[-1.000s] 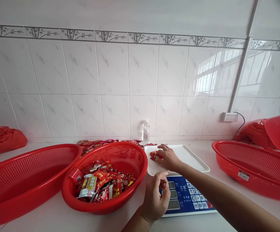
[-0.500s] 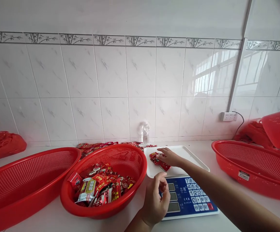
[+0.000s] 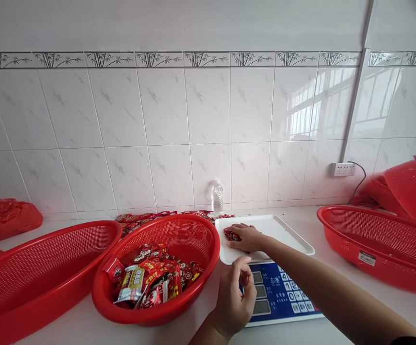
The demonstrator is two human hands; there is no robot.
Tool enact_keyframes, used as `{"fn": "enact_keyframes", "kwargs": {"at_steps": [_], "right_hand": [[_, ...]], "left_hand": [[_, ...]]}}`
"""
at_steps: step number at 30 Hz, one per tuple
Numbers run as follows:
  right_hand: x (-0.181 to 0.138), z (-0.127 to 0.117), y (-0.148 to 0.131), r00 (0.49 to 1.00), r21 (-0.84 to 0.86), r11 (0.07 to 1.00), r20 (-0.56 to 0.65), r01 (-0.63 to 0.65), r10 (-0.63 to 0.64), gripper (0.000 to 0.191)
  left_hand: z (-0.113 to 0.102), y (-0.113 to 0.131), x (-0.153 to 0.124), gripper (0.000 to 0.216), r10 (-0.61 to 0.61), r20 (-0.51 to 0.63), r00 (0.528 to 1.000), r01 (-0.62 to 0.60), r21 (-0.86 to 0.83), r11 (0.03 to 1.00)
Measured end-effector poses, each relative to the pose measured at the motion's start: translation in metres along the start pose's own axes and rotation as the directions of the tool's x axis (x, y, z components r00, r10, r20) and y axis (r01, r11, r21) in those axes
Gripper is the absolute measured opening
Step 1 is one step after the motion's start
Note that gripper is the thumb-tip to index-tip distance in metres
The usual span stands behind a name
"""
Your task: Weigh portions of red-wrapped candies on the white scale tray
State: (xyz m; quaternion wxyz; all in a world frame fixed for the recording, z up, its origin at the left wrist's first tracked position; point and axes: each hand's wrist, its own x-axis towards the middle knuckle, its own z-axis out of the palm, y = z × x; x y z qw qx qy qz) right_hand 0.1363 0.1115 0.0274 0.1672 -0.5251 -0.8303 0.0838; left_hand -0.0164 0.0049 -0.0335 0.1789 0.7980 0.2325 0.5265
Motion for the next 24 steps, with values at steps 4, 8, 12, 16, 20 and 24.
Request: {"fn": "enact_keyframes", "kwargs": {"at_steps": [4, 8, 12, 16, 20, 24], "right_hand": [[-0.002, 0.001, 0.001, 0.999, -0.003, 1.0, -0.043, 0.016, -0.016, 0.061], [-0.003, 0.003, 0.002, 0.992, -0.008, 1.0, -0.123, 0.015, -0.015, 0.046], [-0.004, 0.002, 0.004, 0.975, -0.011, 1.0, -0.222, -0.005, 0.002, 0.034], [-0.001, -0.002, 0.005, 0.954, 0.009, 1.0, -0.298, -0.03, 0.031, 0.028], [0.001, -0.006, 0.006, 0.921, 0.063, 0.996, -0.382, -0.056, 0.076, 0.027], [0.003, -0.012, 0.011, 0.873, 0.138, 0.988, -0.472, -0.066, 0.124, 0.028]], "left_hand": [[0.0, 0.001, 0.002, 0.04, -0.006, -0.002, 1.0, 0.006, 0.0, 1.0], [0.0, 0.0, 0.002, 0.039, -0.014, -0.001, 1.0, 0.014, -0.011, 1.0], [0.001, -0.001, 0.001, 0.038, -0.01, -0.003, 1.0, 0.01, -0.006, 1.0], [0.0, -0.001, 0.002, 0.039, -0.005, 0.005, 1.0, 0.005, 0.018, 1.0], [-0.001, 0.0, 0.002, 0.038, -0.01, 0.014, 1.0, 0.01, 0.028, 1.0], [-0.001, 0.0, 0.002, 0.037, -0.003, 0.017, 1.0, 0.002, 0.007, 1.0]]}}
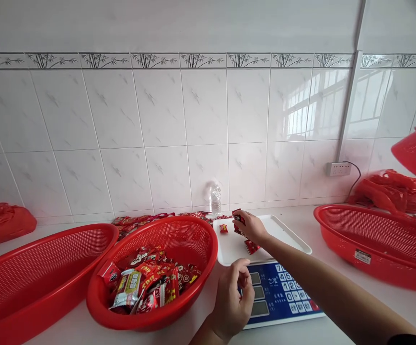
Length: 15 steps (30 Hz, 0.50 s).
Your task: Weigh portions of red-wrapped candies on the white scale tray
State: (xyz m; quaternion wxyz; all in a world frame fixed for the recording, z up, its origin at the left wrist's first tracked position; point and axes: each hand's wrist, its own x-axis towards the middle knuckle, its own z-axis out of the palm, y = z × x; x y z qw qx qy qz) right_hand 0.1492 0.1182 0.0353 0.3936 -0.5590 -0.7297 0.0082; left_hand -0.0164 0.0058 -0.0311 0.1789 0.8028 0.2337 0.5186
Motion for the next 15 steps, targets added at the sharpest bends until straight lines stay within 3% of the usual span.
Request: {"fn": "enact_keyframes", "kwargs": {"at_steps": [6, 15], "right_hand": [[0.009, -0.013, 0.014, 0.986, 0.07, 0.995, -0.15, -0.068, 0.078, 0.03], [-0.002, -0.035, 0.028, 0.979, 0.076, 0.993, -0.172, -0.096, 0.108, 0.03]], "left_hand": [[0.0, 0.0, 0.002, 0.037, 0.014, 0.001, 1.0, -0.014, 0.002, 1.0], [0.0, 0.002, 0.005, 0.033, 0.001, 0.009, 1.0, 0.0, -0.034, 0.999]]}}
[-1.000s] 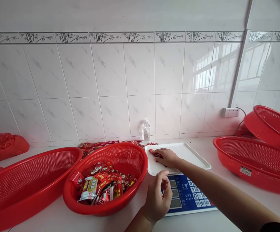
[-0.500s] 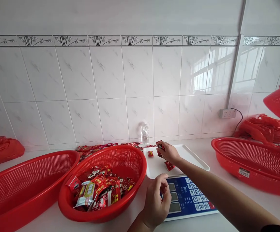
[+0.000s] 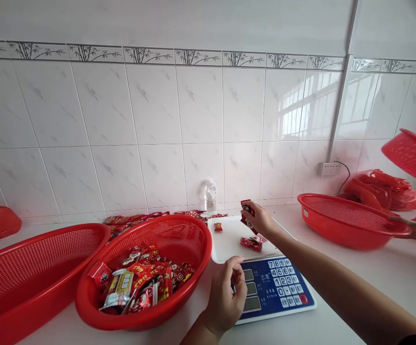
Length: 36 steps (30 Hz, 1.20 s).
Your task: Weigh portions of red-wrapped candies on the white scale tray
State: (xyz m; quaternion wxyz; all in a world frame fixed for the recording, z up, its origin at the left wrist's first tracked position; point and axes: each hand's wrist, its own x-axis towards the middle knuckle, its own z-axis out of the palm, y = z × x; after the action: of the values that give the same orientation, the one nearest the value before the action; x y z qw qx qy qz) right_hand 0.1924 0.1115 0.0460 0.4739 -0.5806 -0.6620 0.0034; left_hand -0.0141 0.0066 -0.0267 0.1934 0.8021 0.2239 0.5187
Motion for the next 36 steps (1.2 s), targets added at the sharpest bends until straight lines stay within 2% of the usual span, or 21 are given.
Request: {"fn": "enact_keyframes", "kwargs": {"at_steps": [11, 22, 30, 36], "right_hand": [[-0.003, -0.02, 0.016, 0.994, -0.002, 1.0, -0.102, -0.031, 0.031, 0.034], [-0.006, -0.081, 0.033, 0.971, -0.188, 0.982, -0.234, 0.0, -0.045, 0.036], [-0.012, -0.116, 0.055, 0.963, -0.309, 0.948, -0.269, -0.082, -0.005, 0.04], [-0.012, -0.149, 0.082, 0.954, -0.445, 0.874, -0.293, -0.196, 0.065, 0.042]], "left_hand": [[0.0, -0.002, 0.002, 0.032, -0.008, 0.013, 1.0, 0.008, 0.017, 1.0], [0.0, -0.004, 0.003, 0.03, -0.002, 0.046, 0.999, 0.001, 0.03, 1.0], [0.001, -0.003, 0.004, 0.033, 0.003, 0.039, 0.999, -0.004, 0.024, 1.0], [0.001, -0.002, 0.005, 0.03, 0.002, 0.047, 0.999, -0.003, 0.03, 1.0]]}}
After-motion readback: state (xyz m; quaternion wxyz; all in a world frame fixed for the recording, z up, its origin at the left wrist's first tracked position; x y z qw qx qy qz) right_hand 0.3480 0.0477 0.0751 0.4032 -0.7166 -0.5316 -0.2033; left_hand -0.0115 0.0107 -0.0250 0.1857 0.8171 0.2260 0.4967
